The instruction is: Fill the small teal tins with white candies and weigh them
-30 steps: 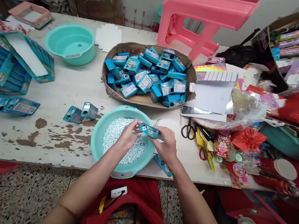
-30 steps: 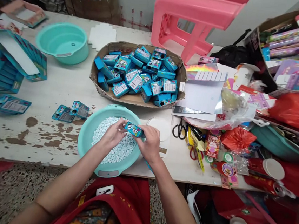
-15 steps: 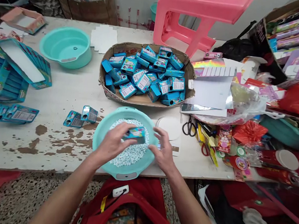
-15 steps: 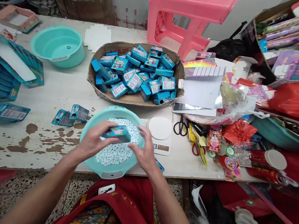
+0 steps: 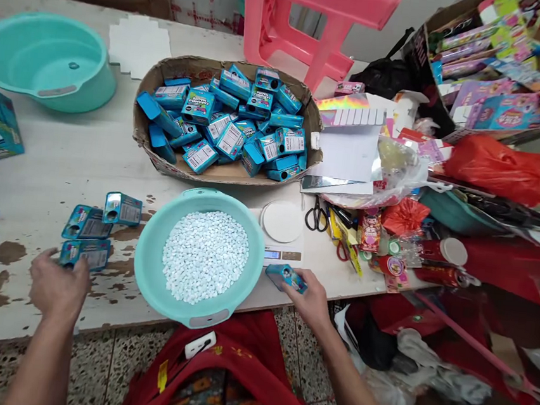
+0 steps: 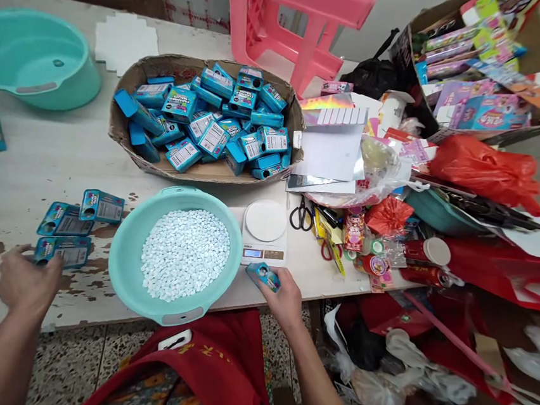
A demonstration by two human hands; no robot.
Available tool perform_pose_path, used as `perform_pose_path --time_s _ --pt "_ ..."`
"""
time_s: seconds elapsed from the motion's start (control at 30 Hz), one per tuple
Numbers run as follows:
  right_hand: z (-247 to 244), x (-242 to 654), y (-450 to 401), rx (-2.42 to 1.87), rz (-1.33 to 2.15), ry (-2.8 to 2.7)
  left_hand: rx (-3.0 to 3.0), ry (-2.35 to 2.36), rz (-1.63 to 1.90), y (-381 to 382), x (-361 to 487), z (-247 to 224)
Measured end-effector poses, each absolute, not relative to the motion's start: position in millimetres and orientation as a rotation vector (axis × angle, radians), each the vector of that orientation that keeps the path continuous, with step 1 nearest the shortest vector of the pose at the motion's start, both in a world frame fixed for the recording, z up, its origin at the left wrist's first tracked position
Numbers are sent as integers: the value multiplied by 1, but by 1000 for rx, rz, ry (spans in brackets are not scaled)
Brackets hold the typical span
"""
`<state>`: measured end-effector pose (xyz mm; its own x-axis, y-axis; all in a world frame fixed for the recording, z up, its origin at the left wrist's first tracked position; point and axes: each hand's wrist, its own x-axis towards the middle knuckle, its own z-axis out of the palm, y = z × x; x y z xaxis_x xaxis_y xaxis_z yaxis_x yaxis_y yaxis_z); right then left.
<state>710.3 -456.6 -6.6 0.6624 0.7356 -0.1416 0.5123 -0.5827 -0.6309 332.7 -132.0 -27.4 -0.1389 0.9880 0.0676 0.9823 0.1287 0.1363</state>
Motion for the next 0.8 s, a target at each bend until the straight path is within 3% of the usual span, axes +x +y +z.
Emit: perform_pose_path --time_s 0.13,0.27,0.57,0.8 --pt "11 747 -421 -2251 295 -930 2322 2235 598 -146 348 -21" --pt "-3 783 -378 -2284 162 -982 2534 1835 724 -151 382 -4" --pt "-13 804 -394 -2206 17 -899 2464 1437 686 -182 442 3" --pt "-33 802 -434 -2226 153 -672 2406 1121 542 -202 480 -1"
